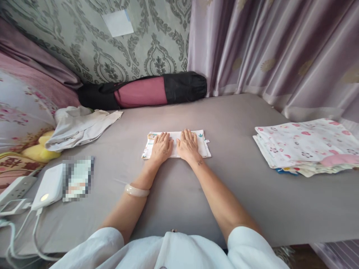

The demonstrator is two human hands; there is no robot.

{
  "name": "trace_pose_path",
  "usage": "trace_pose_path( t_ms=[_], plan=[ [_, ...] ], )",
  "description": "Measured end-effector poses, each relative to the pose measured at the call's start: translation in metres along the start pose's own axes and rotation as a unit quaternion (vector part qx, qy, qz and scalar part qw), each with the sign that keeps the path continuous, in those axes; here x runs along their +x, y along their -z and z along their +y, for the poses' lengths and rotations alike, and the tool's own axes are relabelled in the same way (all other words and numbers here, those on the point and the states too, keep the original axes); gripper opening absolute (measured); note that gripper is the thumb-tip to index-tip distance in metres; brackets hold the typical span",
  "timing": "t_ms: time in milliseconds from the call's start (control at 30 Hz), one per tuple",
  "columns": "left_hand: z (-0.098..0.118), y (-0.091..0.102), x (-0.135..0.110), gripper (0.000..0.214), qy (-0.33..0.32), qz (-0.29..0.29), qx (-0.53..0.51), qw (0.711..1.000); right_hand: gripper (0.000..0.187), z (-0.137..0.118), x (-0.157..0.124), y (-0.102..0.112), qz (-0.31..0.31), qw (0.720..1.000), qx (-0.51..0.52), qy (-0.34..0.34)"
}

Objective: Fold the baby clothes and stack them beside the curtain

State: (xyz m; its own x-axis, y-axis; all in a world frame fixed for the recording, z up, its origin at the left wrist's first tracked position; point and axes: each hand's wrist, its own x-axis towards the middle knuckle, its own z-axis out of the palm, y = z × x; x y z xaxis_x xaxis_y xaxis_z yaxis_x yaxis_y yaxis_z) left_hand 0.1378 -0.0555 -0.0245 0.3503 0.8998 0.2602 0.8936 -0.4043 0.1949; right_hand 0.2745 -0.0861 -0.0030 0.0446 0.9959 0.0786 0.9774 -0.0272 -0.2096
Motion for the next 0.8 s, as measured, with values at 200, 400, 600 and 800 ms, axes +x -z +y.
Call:
trace_pose_path(
  t_ms=[200, 400, 600, 800],
  plan=[
    [0.011, 0.0, -0.003, 0.047, -0.01, -0.047, 0.012, 0.999, 0.058, -0.008, -0.002, -0.013, -0.01, 0.999, -0.018, 0.024],
    [0.001, 0.004, 0.002, 0.036, 0.0, 0.0, -0.088, 0.996, 0.059, -0.007, -0.004, -0.013, -0.005, 1.0, -0.011, 0.025],
    [-0.029, 0.013, 0.012, 0.03, 0.17, 0.163, -0.279, 0.931, 0.06, -0.014, 0.002, -0.005, -0.038, 0.999, -0.003, 0.001],
    [-0.053, 0.019, 0.012, 0.023, 0.263, 0.253, -0.37, 0.854, 0.061, -0.043, 0.015, -0.008, -0.015, 0.999, 0.025, 0.017]
  ],
)
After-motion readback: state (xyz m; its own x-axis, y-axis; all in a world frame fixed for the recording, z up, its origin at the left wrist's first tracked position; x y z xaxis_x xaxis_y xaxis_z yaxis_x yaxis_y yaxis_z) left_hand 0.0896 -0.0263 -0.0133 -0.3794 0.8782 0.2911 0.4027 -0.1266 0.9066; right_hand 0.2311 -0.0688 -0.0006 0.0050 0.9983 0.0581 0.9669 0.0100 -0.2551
